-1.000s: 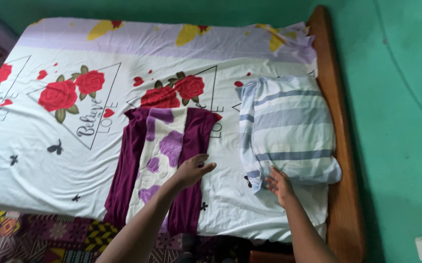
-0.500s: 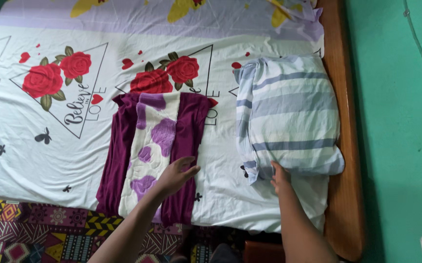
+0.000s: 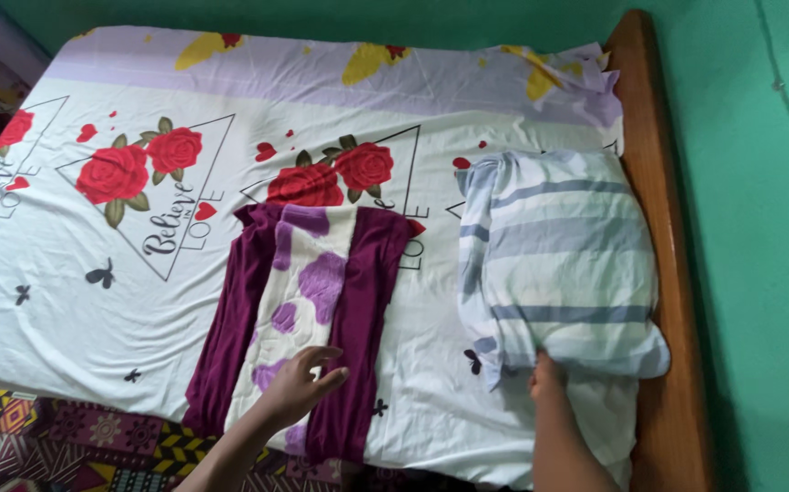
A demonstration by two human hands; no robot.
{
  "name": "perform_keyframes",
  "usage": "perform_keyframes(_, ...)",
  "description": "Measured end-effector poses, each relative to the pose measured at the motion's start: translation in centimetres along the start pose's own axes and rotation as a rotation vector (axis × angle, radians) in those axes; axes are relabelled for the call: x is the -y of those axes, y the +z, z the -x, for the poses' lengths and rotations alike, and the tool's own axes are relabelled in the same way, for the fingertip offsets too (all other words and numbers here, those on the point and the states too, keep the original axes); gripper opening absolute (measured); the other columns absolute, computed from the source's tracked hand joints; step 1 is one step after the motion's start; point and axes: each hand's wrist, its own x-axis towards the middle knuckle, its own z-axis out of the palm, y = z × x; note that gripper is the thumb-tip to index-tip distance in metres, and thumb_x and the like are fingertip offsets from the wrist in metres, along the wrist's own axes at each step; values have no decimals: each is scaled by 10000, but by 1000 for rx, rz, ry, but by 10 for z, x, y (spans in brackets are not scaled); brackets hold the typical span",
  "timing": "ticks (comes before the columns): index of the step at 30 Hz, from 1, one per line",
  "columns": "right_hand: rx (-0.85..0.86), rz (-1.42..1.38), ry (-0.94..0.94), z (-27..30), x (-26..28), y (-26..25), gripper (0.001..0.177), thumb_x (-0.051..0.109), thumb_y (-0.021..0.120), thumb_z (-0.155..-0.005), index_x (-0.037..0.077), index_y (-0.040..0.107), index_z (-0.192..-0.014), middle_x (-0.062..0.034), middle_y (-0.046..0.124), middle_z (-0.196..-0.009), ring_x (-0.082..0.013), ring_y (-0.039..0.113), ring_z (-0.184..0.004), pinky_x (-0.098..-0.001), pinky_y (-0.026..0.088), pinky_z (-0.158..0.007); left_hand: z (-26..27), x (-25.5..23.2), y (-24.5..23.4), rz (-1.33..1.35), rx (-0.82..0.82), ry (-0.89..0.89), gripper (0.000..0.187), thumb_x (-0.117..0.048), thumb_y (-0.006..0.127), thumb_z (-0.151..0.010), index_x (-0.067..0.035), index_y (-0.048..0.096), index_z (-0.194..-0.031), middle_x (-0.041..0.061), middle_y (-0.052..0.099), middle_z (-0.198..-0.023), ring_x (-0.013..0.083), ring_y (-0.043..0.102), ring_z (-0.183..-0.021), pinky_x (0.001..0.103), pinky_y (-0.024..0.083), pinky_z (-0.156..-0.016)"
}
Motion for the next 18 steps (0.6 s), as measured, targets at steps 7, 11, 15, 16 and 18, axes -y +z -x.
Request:
perform_keyframes(7, -69, 258, -510, 33, 18, 6, 501, 393, 755, -908, -50, 688, -1134, -195, 692, -1138, -338, 650, -1034, -456, 492, -890, -14, -5, -2, 60, 30, 57, 621, -527, 595, -931, -97, 582, -1378, 143, 607, -1417, 298, 631, -1275, 433, 547, -1053)
perform_keyframes(11, -17, 185, -535, 55, 23, 7, 542, 400, 751, -933, -20, 602, -1242, -165, 645, -1199, -320, 594, -1069, -453, 475, -892, -27, -31, 10, 131, 46, 149, 596, -467, 643, -926, -90, 595, -1385, 157, 569, -1451, 314, 566, -1318, 463, 479, -1065)
perform_keyframes(15, 36, 192, -491, 82, 43, 8, 415, 381, 740, -964, -20, 645, -1015, -93, 572, -817, -225, 535, -682, -406, 433, -600, -44, -57, 13, 117, 11, 326, 611, -474, 703, -900, -73, 624, -1354, 191, 637, -1365, 320, 636, -1242, 422, 529, -1008)
perform_keyframes(16, 89, 140, -518, 92, 51, 9, 378, 361, 733, -969, -1, 624, -980, -69, 539, -776, -196, 503, -637, -378, 408, -566, -51, -65, 13, 126, 7, 352, 618, -480, 709, -883, -79, 631, -1346, 191, 648, -1347, 319, 660, -1205, 414, 550, -975)
perform_keyframes(18, 195, 38, -567, 119, 66, 12, 323, 321, 719, -978, 37, 582, -910, -19, 473, -694, -139, 439, -547, -322, 357, -500, -61, -77, 10, 145, -5, 389, 632, -491, 720, -849, -92, 646, -1334, 185, 672, -1314, 322, 713, -1108, 398, 575, -920)
